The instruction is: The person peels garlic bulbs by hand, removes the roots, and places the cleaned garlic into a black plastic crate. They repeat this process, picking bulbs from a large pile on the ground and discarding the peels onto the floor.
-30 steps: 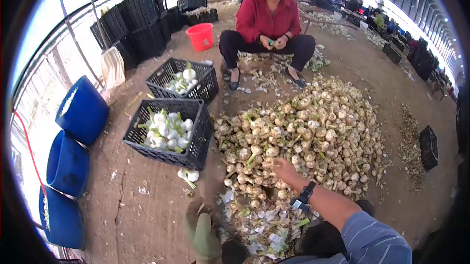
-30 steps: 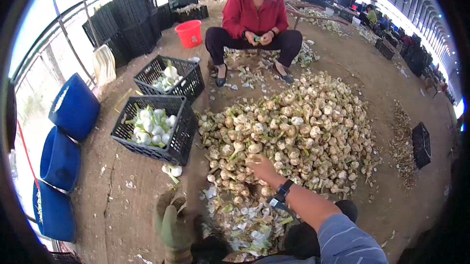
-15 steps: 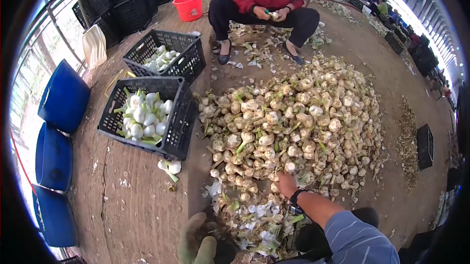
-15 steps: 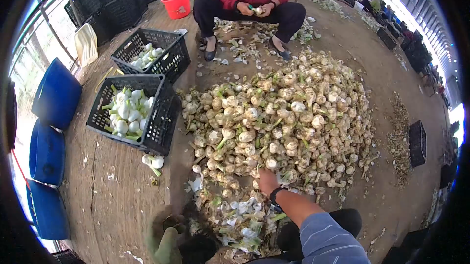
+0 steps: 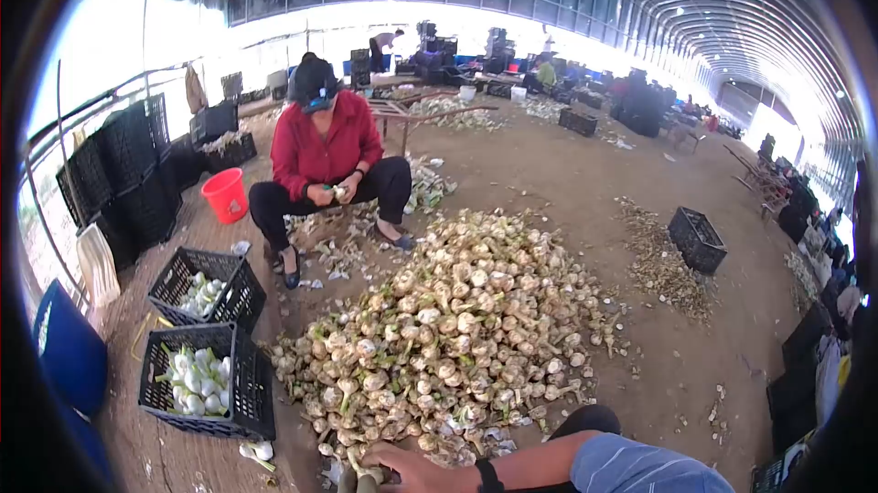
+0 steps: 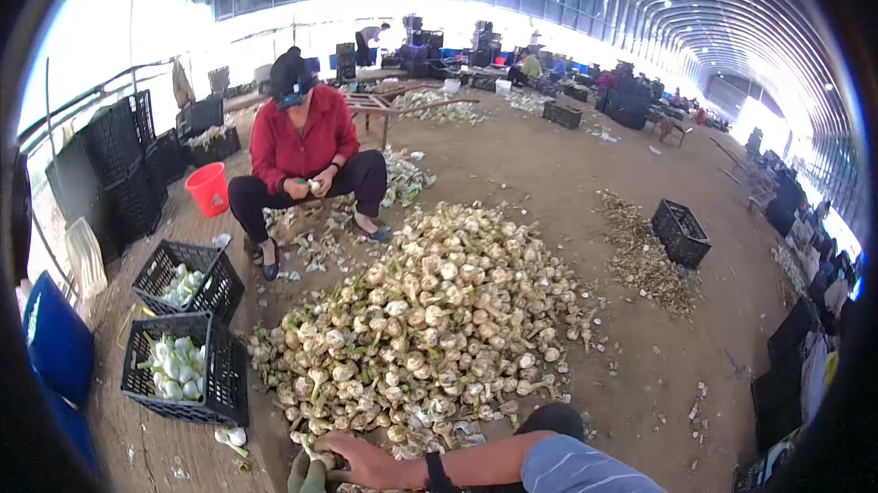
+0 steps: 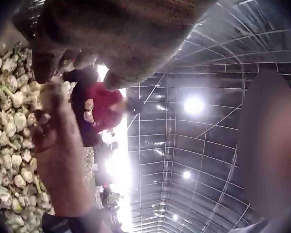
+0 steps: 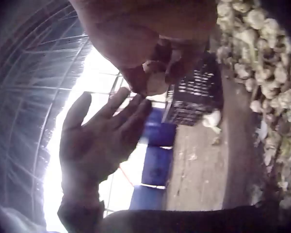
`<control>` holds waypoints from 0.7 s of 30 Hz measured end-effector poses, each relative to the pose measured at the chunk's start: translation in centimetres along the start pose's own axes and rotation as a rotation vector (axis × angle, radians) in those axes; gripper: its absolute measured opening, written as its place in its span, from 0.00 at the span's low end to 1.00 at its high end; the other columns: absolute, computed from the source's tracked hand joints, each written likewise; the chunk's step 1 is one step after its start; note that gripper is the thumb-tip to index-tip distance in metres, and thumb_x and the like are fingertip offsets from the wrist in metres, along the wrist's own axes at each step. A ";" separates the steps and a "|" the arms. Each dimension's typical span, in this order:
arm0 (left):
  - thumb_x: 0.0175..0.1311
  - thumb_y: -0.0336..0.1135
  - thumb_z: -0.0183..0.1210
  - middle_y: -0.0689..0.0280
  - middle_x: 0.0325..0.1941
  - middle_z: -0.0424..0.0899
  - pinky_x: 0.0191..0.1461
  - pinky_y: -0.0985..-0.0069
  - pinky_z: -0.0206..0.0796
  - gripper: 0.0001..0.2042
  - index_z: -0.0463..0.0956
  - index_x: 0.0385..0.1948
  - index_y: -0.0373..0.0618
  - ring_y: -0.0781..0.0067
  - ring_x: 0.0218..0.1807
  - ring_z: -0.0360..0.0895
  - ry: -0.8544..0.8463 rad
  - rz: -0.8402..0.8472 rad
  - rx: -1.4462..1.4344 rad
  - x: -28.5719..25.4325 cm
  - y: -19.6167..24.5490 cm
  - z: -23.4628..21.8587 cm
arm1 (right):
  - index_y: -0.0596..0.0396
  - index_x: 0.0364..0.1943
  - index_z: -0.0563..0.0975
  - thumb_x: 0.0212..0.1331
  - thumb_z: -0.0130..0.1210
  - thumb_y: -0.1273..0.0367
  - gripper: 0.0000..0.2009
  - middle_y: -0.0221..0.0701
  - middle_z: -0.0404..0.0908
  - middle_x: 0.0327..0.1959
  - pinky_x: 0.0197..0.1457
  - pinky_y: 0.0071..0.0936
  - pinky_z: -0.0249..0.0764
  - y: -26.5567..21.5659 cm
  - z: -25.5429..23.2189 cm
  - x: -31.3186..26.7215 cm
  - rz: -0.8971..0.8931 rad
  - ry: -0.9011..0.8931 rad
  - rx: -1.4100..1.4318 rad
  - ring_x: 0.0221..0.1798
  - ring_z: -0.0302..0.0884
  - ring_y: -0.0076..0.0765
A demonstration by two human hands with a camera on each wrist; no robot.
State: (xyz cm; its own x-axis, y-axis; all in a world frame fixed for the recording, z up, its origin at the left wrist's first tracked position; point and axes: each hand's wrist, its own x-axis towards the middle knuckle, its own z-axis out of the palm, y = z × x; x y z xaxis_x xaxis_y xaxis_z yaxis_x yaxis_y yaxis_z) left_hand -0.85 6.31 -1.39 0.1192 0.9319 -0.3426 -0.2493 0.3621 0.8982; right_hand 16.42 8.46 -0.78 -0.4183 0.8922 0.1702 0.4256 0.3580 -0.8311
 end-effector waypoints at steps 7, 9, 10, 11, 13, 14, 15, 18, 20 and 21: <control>0.64 0.31 0.63 0.67 0.46 0.78 0.44 0.81 0.69 0.22 0.72 0.58 0.31 0.80 0.42 0.72 -0.009 0.405 0.383 -3.4 -1.2 3.0 | 0.58 0.52 0.74 0.67 0.54 0.52 0.22 0.40 0.75 0.43 0.49 0.42 0.70 0.2 -2.2 -5.5 0.172 0.017 0.376 0.44 0.72 0.38; 0.57 0.32 0.68 0.68 0.40 0.80 0.41 0.78 0.69 0.25 0.73 0.56 0.33 0.80 0.38 0.72 -0.087 0.409 0.472 -4.9 -0.1 4.3 | 0.58 0.49 0.74 0.67 0.53 0.53 0.21 0.38 0.75 0.38 0.45 0.43 0.68 1.6 -1.7 -6.3 0.280 -0.075 0.449 0.39 0.71 0.36; 0.56 0.32 0.68 0.65 0.40 0.81 0.41 0.76 0.70 0.25 0.74 0.56 0.34 0.78 0.38 0.74 -0.098 0.431 0.461 -5.7 0.7 5.0 | 0.59 0.46 0.74 0.67 0.53 0.53 0.21 0.37 0.74 0.31 0.41 0.42 0.64 1.1 -1.5 -6.7 0.230 0.011 0.421 0.33 0.67 0.33; 0.54 0.33 0.69 0.62 0.40 0.82 0.41 0.74 0.71 0.25 0.75 0.55 0.35 0.75 0.38 0.77 -0.110 0.450 0.450 -6.2 1.1 5.4 | 0.60 0.45 0.73 0.67 0.53 0.53 0.21 0.37 0.73 0.31 0.40 0.42 0.65 1.1 -1.3 -7.1 0.247 0.016 0.392 0.32 0.67 0.33; 0.54 0.34 0.69 0.58 0.41 0.83 0.43 0.71 0.73 0.25 0.76 0.54 0.36 0.69 0.40 0.80 -0.089 0.589 0.582 -6.4 0.6 5.1 | 0.60 0.44 0.73 0.67 0.54 0.54 0.20 0.38 0.73 0.30 0.39 0.41 0.65 1.0 -1.4 -7.7 0.286 0.030 0.330 0.31 0.66 0.34; 0.53 0.34 0.69 0.55 0.41 0.84 0.44 0.69 0.73 0.25 0.76 0.53 0.37 0.65 0.41 0.81 -0.077 0.658 0.647 -6.4 0.4 5.0 | 0.61 0.44 0.73 0.66 0.54 0.54 0.21 0.38 0.73 0.30 0.39 0.40 0.65 0.8 -1.4 -8.1 0.311 0.027 0.312 0.31 0.66 0.34; 0.52 0.34 0.70 0.54 0.42 0.84 0.45 0.67 0.74 0.24 0.77 0.53 0.37 0.62 0.41 0.82 -0.079 0.674 0.679 -6.5 0.3 5.0 | 0.61 0.43 0.73 0.65 0.55 0.54 0.21 0.38 0.72 0.29 0.38 0.40 0.65 0.0 -1.8 -8.5 0.335 0.025 0.295 0.31 0.65 0.34; 0.49 0.35 0.70 0.51 0.43 0.84 0.47 0.64 0.74 0.24 0.78 0.51 0.37 0.53 0.43 0.82 -0.064 0.727 0.806 -6.6 -0.2 4.6 | 0.62 0.42 0.72 0.64 0.56 0.54 0.21 0.38 0.71 0.29 0.38 0.40 0.66 -0.5 -0.8 -9.2 0.357 0.093 0.253 0.30 0.64 0.34; 0.48 0.34 0.70 0.50 0.43 0.83 0.50 0.62 0.74 0.25 0.78 0.50 0.37 0.50 0.45 0.81 -0.037 0.773 0.932 -6.1 -1.3 4.0 | 0.62 0.41 0.71 0.63 0.56 0.55 0.21 0.38 0.71 0.29 0.38 0.39 0.66 -0.4 0.0 -9.6 0.364 0.142 0.267 0.31 0.64 0.34; 0.48 0.34 0.70 0.50 0.44 0.83 0.51 0.61 0.73 0.24 0.79 0.50 0.37 0.50 0.46 0.81 -0.032 0.756 0.924 -6.3 -1.2 4.0 | 0.63 0.41 0.71 0.62 0.57 0.55 0.21 0.38 0.71 0.29 0.38 0.39 0.66 -0.7 0.1 -9.5 0.371 0.156 0.294 0.31 0.65 0.34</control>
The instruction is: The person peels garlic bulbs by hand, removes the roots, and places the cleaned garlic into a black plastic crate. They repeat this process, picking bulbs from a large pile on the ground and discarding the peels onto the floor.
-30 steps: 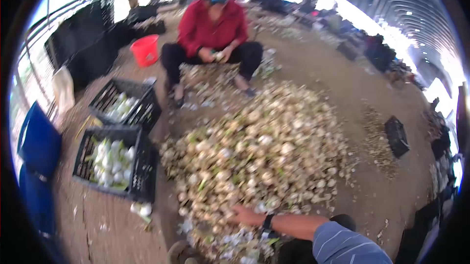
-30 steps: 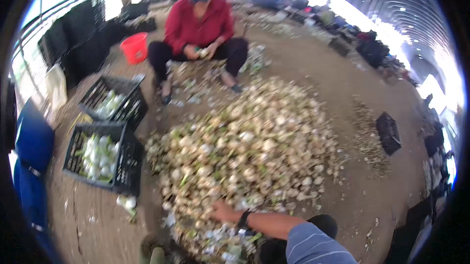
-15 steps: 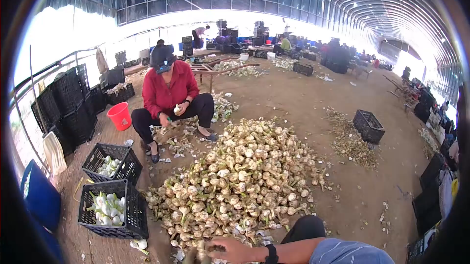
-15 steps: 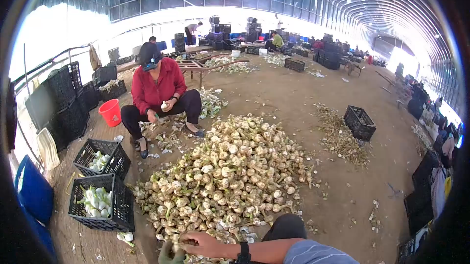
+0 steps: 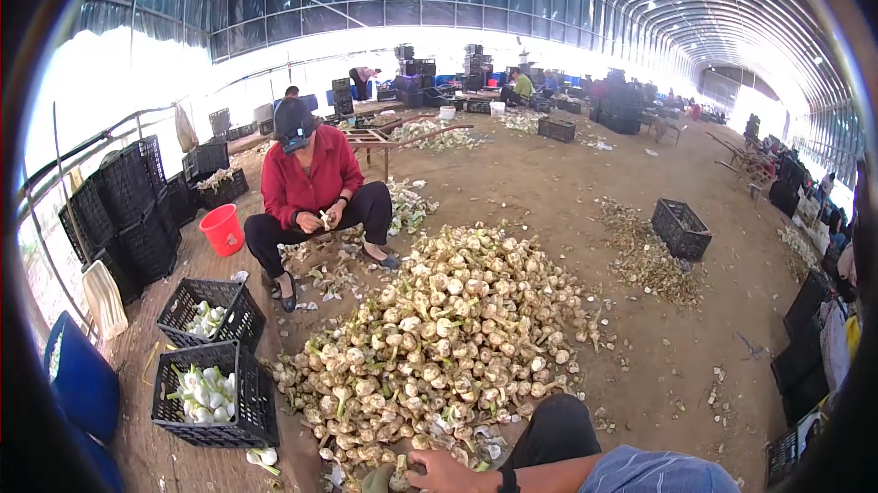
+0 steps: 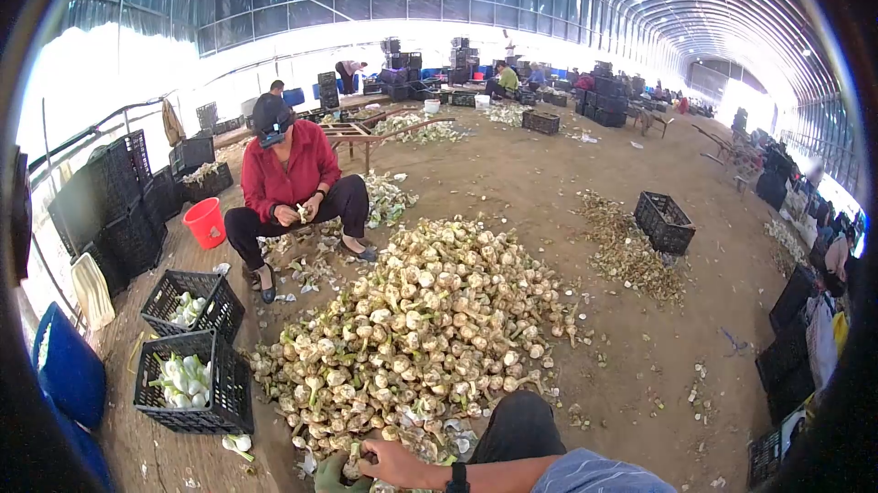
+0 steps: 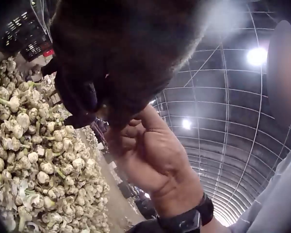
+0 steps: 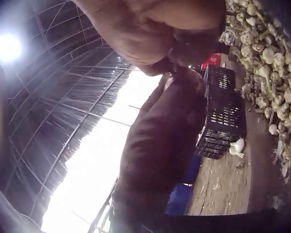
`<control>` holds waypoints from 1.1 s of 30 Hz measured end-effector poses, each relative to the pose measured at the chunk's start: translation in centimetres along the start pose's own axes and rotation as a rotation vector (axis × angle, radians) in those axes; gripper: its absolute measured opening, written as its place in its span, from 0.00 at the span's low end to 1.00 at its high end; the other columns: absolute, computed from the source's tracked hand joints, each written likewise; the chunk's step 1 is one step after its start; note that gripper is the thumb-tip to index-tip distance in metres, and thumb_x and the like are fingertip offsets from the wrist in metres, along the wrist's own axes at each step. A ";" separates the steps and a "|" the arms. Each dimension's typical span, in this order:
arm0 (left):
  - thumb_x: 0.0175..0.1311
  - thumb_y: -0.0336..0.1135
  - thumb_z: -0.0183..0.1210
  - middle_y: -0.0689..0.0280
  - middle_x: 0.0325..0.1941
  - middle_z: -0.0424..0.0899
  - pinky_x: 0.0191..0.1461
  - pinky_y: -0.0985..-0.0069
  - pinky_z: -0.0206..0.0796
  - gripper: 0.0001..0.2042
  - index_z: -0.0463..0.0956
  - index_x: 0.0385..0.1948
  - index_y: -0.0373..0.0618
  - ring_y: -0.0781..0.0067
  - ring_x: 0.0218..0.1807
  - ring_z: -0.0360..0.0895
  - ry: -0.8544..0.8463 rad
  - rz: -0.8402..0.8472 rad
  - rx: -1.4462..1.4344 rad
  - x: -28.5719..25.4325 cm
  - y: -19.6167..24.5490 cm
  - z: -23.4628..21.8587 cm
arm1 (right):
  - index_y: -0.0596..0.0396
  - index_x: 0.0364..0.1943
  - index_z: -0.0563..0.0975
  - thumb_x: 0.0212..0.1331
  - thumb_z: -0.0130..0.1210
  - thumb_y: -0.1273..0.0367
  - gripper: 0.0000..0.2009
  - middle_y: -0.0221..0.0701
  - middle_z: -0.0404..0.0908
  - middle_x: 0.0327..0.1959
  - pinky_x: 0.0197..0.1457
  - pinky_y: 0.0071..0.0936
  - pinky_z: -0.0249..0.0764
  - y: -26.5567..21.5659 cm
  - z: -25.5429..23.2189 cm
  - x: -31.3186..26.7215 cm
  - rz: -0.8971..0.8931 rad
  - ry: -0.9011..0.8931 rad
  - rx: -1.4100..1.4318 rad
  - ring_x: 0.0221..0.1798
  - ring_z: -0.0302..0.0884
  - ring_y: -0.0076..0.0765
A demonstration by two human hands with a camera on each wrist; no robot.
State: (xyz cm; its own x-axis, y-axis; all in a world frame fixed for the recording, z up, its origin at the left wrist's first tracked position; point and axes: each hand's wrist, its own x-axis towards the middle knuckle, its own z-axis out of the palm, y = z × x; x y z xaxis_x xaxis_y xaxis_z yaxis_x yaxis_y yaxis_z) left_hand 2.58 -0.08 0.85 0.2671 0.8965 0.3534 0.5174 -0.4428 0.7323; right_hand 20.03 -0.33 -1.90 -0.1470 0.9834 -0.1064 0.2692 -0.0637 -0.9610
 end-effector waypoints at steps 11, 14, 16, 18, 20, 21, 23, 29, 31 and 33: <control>0.48 0.34 0.70 0.50 0.43 0.83 0.52 0.62 0.72 0.24 0.78 0.49 0.35 0.51 0.47 0.81 0.008 -0.065 -0.091 0.1 -0.5 -0.4 | 0.62 0.48 0.71 0.64 0.55 0.56 0.21 0.40 0.76 0.34 0.39 0.39 0.71 -0.7 0.3 0.6 0.090 -0.084 0.176 0.34 0.72 0.35; 0.48 0.33 0.70 0.52 0.41 0.84 0.50 0.65 0.72 0.25 0.78 0.50 0.34 0.57 0.44 0.81 -0.018 -0.279 -0.324 0.3 0.1 -0.9 | 0.61 0.57 0.71 0.70 0.52 0.56 0.23 0.41 0.78 0.35 0.38 0.36 0.77 -9.0 -2.0 -2.2 0.078 -0.092 0.281 0.34 0.78 0.35; 0.48 0.32 0.69 0.54 0.40 0.84 0.47 0.68 0.72 0.25 0.78 0.50 0.33 0.63 0.42 0.80 -0.008 -0.246 -0.316 0.4 0.2 -0.9 | 0.62 0.51 0.75 0.69 0.52 0.55 0.21 0.40 0.78 0.32 0.35 0.36 0.74 -5.5 -1.1 -1.1 -0.037 -0.032 0.177 0.31 0.76 0.33; 0.48 0.31 0.69 0.55 0.40 0.84 0.46 0.69 0.72 0.25 0.77 0.50 0.32 0.64 0.41 0.80 -0.035 -0.183 -0.209 0.3 -0.7 -0.6 | 0.60 0.46 0.76 0.69 0.53 0.54 0.20 0.39 0.77 0.30 0.32 0.36 0.71 -2.4 -0.7 0.0 -0.121 0.002 -0.013 0.28 0.73 0.33; 0.48 0.32 0.70 0.55 0.40 0.84 0.45 0.69 0.72 0.25 0.78 0.50 0.32 0.65 0.40 0.80 -0.050 -0.214 -0.283 0.5 -0.3 -0.7 | 0.59 0.43 0.77 0.68 0.53 0.54 0.19 0.39 0.76 0.28 0.31 0.36 0.70 -0.6 -0.4 0.6 -0.149 0.014 -0.110 0.25 0.71 0.33; 0.49 0.32 0.70 0.56 0.40 0.84 0.45 0.69 0.72 0.25 0.78 0.50 0.32 0.66 0.40 0.80 -0.058 -0.230 -0.321 0.6 -0.2 -0.6 | 0.59 0.43 0.77 0.68 0.54 0.54 0.19 0.38 0.75 0.27 0.31 0.36 0.69 -0.3 -0.4 0.7 -0.132 0.011 -0.111 0.24 0.70 0.32; 0.49 0.33 0.71 0.56 0.40 0.84 0.44 0.70 0.72 0.25 0.78 0.49 0.32 0.66 0.39 0.79 -0.066 -0.202 -0.288 0.3 -0.8 -0.3 | 0.59 0.42 0.77 0.67 0.54 0.54 0.19 0.37 0.74 0.24 0.30 0.37 0.68 0.3 -0.5 0.7 -0.122 0.007 -0.110 0.22 0.68 0.32; 0.51 0.34 0.72 0.59 0.40 0.83 0.43 0.71 0.72 0.24 0.78 0.49 0.31 0.71 0.40 0.78 -0.132 -0.352 -0.494 0.8 0.9 -0.9 | 0.57 0.39 0.78 0.66 0.55 0.53 0.19 0.36 0.70 0.20 0.28 0.36 0.65 -0.1 -1.1 0.6 -0.115 -0.041 -0.102 0.20 0.63 0.30; 0.51 0.33 0.72 0.59 0.42 0.83 0.44 0.72 0.73 0.25 0.77 0.50 0.29 0.72 0.42 0.78 -0.168 -0.410 -0.573 0.7 0.7 -0.8 | 0.57 0.39 0.78 0.65 0.56 0.52 0.19 0.35 0.71 0.21 0.28 0.36 0.65 0.4 -1.2 0.7 -0.128 -0.039 -0.156 0.20 0.64 0.31; 0.51 0.33 0.72 0.58 0.44 0.82 0.46 0.73 0.73 0.27 0.75 0.52 0.28 0.73 0.44 0.78 -0.196 -0.459 -0.667 0.4 -0.3 -0.5 | 0.60 0.43 0.75 0.64 0.56 0.53 0.21 0.38 0.74 0.31 0.38 0.40 0.68 1.8 -1.7 1.6 -0.094 -0.137 -0.123 0.31 0.69 0.35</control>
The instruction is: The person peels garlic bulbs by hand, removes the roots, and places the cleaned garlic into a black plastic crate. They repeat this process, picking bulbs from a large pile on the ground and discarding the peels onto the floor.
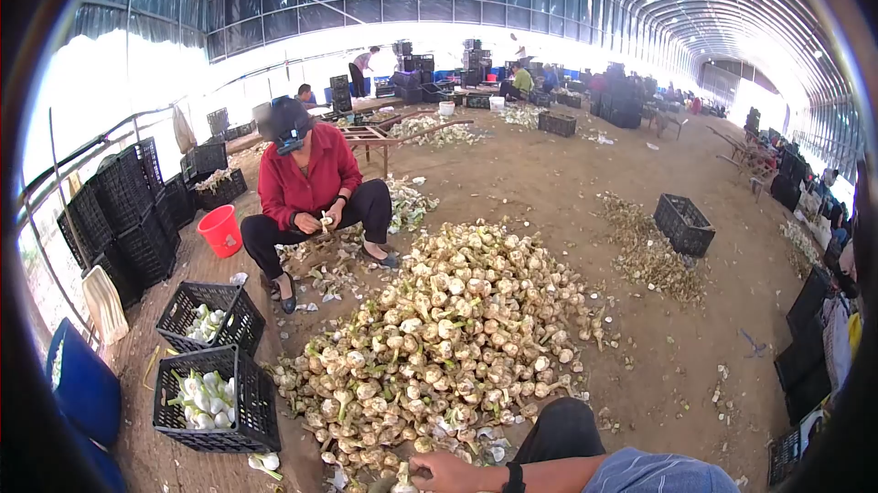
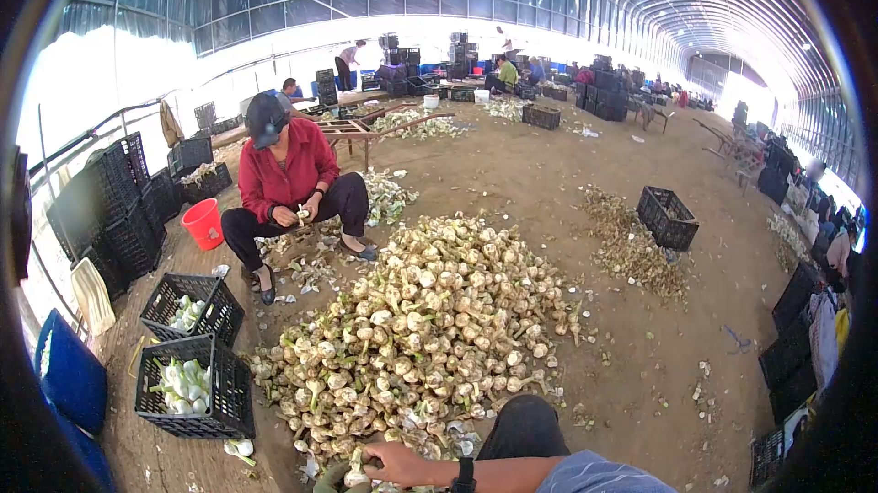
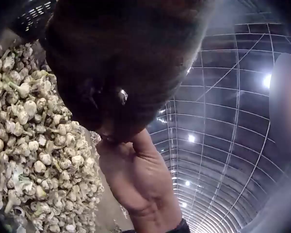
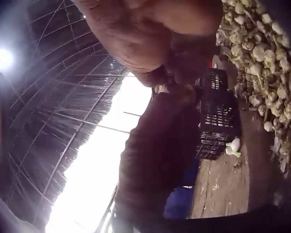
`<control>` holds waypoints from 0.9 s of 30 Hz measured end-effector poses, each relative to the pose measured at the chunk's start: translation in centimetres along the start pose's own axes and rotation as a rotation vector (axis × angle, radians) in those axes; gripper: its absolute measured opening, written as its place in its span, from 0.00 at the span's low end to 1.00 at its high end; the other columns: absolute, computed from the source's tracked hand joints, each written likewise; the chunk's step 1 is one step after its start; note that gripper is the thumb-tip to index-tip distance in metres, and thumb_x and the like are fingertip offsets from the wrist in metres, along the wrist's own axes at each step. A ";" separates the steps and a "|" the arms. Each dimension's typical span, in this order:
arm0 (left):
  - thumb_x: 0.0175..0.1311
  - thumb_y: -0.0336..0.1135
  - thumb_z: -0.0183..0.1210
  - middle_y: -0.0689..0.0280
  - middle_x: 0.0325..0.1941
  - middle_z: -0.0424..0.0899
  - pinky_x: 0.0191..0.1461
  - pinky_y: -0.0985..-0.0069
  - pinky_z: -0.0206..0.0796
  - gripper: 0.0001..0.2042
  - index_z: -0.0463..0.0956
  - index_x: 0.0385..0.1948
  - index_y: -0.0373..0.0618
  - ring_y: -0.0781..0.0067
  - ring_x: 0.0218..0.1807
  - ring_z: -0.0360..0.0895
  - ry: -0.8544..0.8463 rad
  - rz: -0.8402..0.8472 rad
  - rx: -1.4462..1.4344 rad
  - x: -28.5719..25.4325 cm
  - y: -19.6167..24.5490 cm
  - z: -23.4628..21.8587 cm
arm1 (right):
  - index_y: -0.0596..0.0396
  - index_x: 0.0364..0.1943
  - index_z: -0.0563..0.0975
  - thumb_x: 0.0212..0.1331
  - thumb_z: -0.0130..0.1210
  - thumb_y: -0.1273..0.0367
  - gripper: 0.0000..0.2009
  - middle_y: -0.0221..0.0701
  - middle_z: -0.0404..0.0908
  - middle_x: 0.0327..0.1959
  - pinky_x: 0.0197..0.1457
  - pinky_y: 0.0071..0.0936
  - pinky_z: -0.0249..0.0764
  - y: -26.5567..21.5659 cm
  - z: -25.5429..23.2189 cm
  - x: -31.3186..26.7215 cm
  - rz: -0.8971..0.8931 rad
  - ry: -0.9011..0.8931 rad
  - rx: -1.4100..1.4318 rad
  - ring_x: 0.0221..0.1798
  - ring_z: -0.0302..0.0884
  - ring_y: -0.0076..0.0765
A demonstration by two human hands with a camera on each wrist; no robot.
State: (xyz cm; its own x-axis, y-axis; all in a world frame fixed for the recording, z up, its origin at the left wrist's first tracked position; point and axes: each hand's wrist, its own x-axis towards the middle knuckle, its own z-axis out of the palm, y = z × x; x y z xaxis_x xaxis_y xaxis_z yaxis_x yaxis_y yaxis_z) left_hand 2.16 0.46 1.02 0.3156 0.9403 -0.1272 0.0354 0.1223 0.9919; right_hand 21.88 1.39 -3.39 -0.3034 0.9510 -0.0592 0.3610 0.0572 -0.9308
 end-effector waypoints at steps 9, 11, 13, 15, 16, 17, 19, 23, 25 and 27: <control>0.59 0.30 0.65 0.58 0.50 0.79 0.47 0.75 0.74 0.27 0.68 0.60 0.29 0.71 0.47 0.78 -0.099 0.008 0.008 0.3 -1.1 -0.3 | 0.60 0.60 0.71 0.66 0.50 0.44 0.32 0.43 0.74 0.56 0.60 0.45 0.69 4.0 1.6 0.5 0.118 -0.125 0.188 0.59 0.72 0.48; 0.59 0.29 0.65 0.59 0.49 0.79 0.45 0.76 0.74 0.27 0.68 0.60 0.31 0.73 0.45 0.78 -0.071 0.008 -0.089 0.4 -2.7 -0.3 | 0.60 0.63 0.69 0.67 0.48 0.43 0.35 0.43 0.71 0.61 0.65 0.46 0.68 3.2 1.0 0.7 0.153 -0.178 0.210 0.63 0.69 0.50; 0.60 0.29 0.64 0.61 0.47 0.79 0.43 0.77 0.74 0.26 0.69 0.60 0.33 0.75 0.43 0.78 -0.029 -0.054 -0.193 0.4 -1.5 0.0 | 0.60 0.67 0.65 0.67 0.45 0.43 0.36 0.44 0.68 0.64 0.69 0.47 0.66 2.2 1.0 0.4 0.201 -0.150 0.360 0.67 0.65 0.52; 0.61 0.28 0.62 0.62 0.46 0.79 0.42 0.78 0.74 0.24 0.69 0.60 0.35 0.76 0.40 0.78 0.024 -0.185 -0.309 0.2 0.2 0.2 | 0.60 0.68 0.62 0.68 0.44 0.43 0.36 0.45 0.66 0.67 0.71 0.49 0.65 3.0 1.6 0.5 0.140 -0.080 0.312 0.69 0.63 0.52; 0.63 0.32 0.59 0.63 0.43 0.80 0.40 0.80 0.74 0.21 0.71 0.57 0.36 0.76 0.36 0.79 -0.032 -0.238 -0.477 0.4 -1.2 -0.9 | 0.60 0.69 0.61 0.69 0.43 0.44 0.37 0.45 0.64 0.68 0.72 0.50 0.64 3.7 2.0 0.6 0.111 -0.045 0.286 0.70 0.62 0.53; 0.64 0.32 0.58 0.64 0.42 0.80 0.39 0.80 0.74 0.20 0.71 0.57 0.36 0.75 0.36 0.79 0.000 -0.265 -0.521 0.3 -1.4 -1.0 | 0.60 0.69 0.60 0.69 0.43 0.44 0.37 0.46 0.63 0.69 0.72 0.50 0.63 4.3 2.2 0.7 0.069 -0.031 0.208 0.70 0.61 0.53; 0.65 0.34 0.55 0.65 0.40 0.81 0.38 0.79 0.74 0.18 0.72 0.55 0.37 0.75 0.35 0.79 0.070 -0.320 -0.610 -0.1 -0.7 -0.7 | 0.60 0.70 0.59 0.69 0.43 0.44 0.37 0.48 0.60 0.70 0.73 0.50 0.62 5.2 2.5 0.9 -0.013 -0.009 0.049 0.72 0.58 0.54; 0.67 0.36 0.52 0.65 0.40 0.81 0.40 0.77 0.75 0.17 0.72 0.54 0.40 0.75 0.38 0.79 -0.035 -0.223 -0.420 0.5 -2.0 -0.6 | 0.60 0.70 0.60 0.71 0.43 0.46 0.35 0.49 0.58 0.72 0.72 0.51 0.61 3.3 1.0 0.4 0.027 -0.053 0.145 0.74 0.55 0.55; 0.68 0.36 0.51 0.65 0.40 0.81 0.40 0.78 0.74 0.15 0.74 0.52 0.40 0.75 0.38 0.79 -0.064 -0.190 -0.411 0.6 -1.9 -0.6 | 0.60 0.69 0.61 0.71 0.43 0.47 0.34 0.50 0.58 0.72 0.72 0.51 0.60 0.3 -0.2 -0.2 0.026 -0.077 0.225 0.74 0.55 0.56; 0.69 0.36 0.50 0.66 0.39 0.81 0.39 0.79 0.73 0.14 0.75 0.50 0.40 0.76 0.37 0.79 -0.038 -0.209 -0.456 0.5 -1.4 -0.3 | 0.61 0.67 0.65 0.71 0.44 0.47 0.32 0.51 0.61 0.70 0.71 0.49 0.62 1.7 0.7 0.2 0.006 -0.041 0.150 0.72 0.58 0.56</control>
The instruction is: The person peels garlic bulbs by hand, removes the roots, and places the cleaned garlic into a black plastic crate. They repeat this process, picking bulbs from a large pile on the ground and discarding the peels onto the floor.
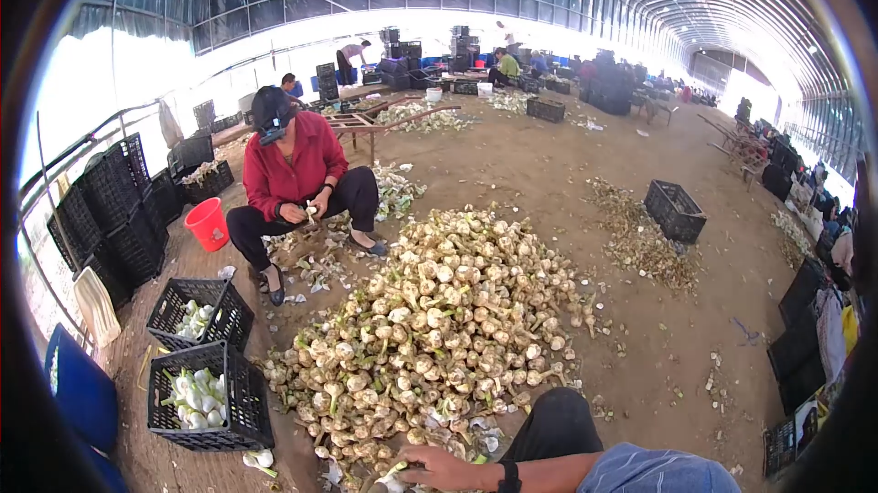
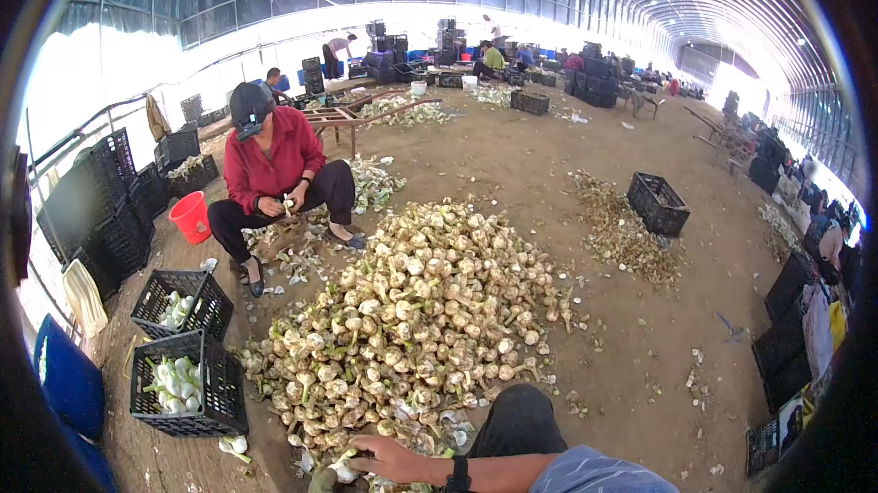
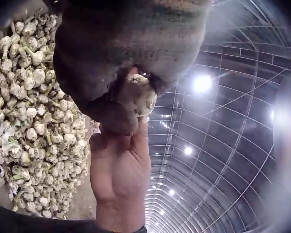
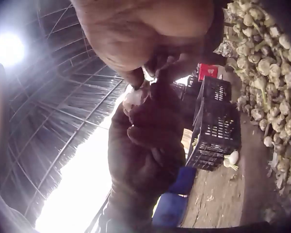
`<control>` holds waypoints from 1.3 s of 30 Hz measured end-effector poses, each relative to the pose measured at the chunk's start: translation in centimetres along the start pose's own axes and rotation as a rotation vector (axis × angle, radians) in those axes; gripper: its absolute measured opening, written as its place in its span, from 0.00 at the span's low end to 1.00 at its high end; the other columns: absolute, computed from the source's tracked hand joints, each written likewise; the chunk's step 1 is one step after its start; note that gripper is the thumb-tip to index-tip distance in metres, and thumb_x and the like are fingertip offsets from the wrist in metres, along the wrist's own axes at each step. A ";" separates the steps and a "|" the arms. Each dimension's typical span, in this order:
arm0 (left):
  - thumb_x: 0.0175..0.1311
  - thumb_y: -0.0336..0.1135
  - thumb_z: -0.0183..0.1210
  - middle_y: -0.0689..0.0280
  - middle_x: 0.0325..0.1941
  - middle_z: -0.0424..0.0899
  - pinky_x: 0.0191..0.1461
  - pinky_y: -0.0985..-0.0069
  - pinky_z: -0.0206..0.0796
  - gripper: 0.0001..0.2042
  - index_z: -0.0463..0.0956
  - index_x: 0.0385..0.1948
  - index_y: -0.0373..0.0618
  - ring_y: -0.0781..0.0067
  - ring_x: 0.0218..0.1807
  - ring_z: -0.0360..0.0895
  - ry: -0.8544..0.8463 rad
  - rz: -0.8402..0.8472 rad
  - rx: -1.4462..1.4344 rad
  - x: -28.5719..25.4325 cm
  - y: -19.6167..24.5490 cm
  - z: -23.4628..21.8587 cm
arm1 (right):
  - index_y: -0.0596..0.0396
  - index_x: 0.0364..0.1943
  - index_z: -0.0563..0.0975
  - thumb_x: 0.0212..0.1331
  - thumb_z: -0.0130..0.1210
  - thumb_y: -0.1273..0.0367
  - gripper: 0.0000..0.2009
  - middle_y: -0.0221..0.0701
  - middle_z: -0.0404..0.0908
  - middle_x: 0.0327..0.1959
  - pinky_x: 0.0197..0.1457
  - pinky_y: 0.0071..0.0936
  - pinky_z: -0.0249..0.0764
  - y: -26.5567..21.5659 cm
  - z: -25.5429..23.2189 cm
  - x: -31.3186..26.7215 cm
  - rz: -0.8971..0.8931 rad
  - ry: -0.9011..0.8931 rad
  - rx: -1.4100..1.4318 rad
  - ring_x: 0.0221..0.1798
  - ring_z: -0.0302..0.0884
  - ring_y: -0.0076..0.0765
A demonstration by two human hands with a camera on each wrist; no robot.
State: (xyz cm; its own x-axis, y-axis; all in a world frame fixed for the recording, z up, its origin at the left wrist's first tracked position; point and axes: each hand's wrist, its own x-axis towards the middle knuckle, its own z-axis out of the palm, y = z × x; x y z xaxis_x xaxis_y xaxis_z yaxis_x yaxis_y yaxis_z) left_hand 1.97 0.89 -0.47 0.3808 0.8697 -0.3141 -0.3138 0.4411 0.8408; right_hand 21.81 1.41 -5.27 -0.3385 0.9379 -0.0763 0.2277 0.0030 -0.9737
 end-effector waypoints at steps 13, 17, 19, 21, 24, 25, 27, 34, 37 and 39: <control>0.68 0.43 0.54 0.59 0.39 0.82 0.32 0.73 0.71 0.23 0.69 0.57 0.34 0.71 0.30 0.78 -0.056 -0.021 0.097 0.2 -1.8 -3.5 | 0.58 0.42 0.77 0.61 0.58 0.70 0.09 0.38 0.78 0.39 0.41 0.39 0.74 -4.7 -0.4 -0.1 -0.490 0.073 -0.323 0.40 0.77 0.48; 0.68 0.45 0.56 0.59 0.42 0.80 0.32 0.73 0.72 0.25 0.67 0.59 0.34 0.68 0.30 0.77 -0.085 -0.198 -0.239 -0.1 -0.3 -1.1 | 0.57 0.42 0.76 0.61 0.56 0.73 0.07 0.37 0.76 0.39 0.41 0.39 0.74 -6.3 -1.6 -0.8 -0.547 -0.030 -0.337 0.42 0.77 0.48; 0.68 0.43 0.55 0.59 0.40 0.80 0.32 0.74 0.71 0.24 0.68 0.58 0.33 0.70 0.29 0.76 -0.088 -0.261 -0.199 -0.5 0.3 -0.9 | 0.57 0.42 0.75 0.60 0.56 0.73 0.08 0.37 0.76 0.40 0.42 0.39 0.74 -6.0 -1.8 -1.1 -0.532 -0.068 -0.390 0.43 0.77 0.47; 0.68 0.38 0.50 0.60 0.41 0.80 0.35 0.76 0.72 0.21 0.69 0.58 0.32 0.72 0.32 0.77 -0.101 -0.138 0.054 -1.0 0.6 -0.5 | 0.58 0.43 0.75 0.60 0.56 0.74 0.08 0.36 0.76 0.41 0.43 0.38 0.75 -5.7 -1.8 -1.4 -0.546 -0.085 -0.452 0.44 0.77 0.47; 0.66 0.34 0.47 0.61 0.41 0.80 0.36 0.77 0.73 0.21 0.71 0.57 0.31 0.73 0.35 0.78 -0.094 -0.216 -0.035 -0.8 1.1 -0.5 | 0.58 0.44 0.74 0.60 0.55 0.73 0.09 0.37 0.75 0.43 0.45 0.38 0.75 -5.6 -2.1 -1.6 -0.573 -0.047 -0.547 0.45 0.77 0.47; 0.65 0.34 0.47 0.62 0.41 0.80 0.37 0.77 0.73 0.21 0.71 0.56 0.31 0.74 0.36 0.77 -0.085 -0.286 -0.143 -0.7 1.2 -0.5 | 0.58 0.44 0.74 0.61 0.55 0.73 0.09 0.38 0.76 0.43 0.45 0.38 0.75 -5.7 -2.2 -1.6 -0.555 -0.023 -0.563 0.45 0.77 0.47; 0.62 0.37 0.51 0.62 0.38 0.81 0.33 0.78 0.70 0.22 0.72 0.55 0.32 0.74 0.31 0.76 -0.042 -0.279 -0.136 -0.8 1.5 0.2 | 0.59 0.44 0.73 0.62 0.54 0.72 0.09 0.39 0.76 0.43 0.46 0.39 0.75 -5.7 -2.4 -1.5 -0.476 0.014 -0.560 0.46 0.76 0.48; 0.55 0.30 0.47 0.57 0.44 0.83 0.41 0.80 0.70 0.26 0.69 0.59 0.32 0.72 0.40 0.78 -0.079 -0.303 -0.037 -1.0 3.0 1.1 | 0.61 0.45 0.72 0.60 0.53 0.71 0.11 0.45 0.76 0.39 0.44 0.43 0.72 -3.9 -3.3 -1.6 -0.187 0.286 -0.307 0.41 0.75 0.56; 0.61 0.25 0.49 0.57 0.49 0.81 0.51 0.79 0.72 0.23 0.68 0.61 0.33 0.71 0.47 0.80 -0.098 -0.242 -0.165 -0.5 1.8 -0.2 | 0.61 0.45 0.74 0.59 0.51 0.72 0.11 0.44 0.76 0.36 0.43 0.42 0.72 -4.2 -2.7 -1.9 -0.161 0.256 -0.208 0.39 0.75 0.53; 0.61 0.24 0.49 0.59 0.47 0.81 0.49 0.80 0.72 0.23 0.68 0.61 0.34 0.73 0.44 0.80 -0.089 -0.250 -0.146 -0.4 1.9 -0.5 | 0.60 0.44 0.76 0.59 0.50 0.72 0.11 0.43 0.75 0.35 0.42 0.41 0.71 -3.6 -2.5 -1.9 -0.382 0.203 -0.234 0.37 0.75 0.51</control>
State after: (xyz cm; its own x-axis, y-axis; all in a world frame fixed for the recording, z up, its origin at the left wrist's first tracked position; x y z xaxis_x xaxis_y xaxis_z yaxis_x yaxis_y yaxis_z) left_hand 0.82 1.52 1.08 0.5347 0.7100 -0.4582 -0.3197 0.6719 0.6681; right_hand 23.94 0.47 -1.04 -0.2586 0.9032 0.3425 0.3288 0.4157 -0.8480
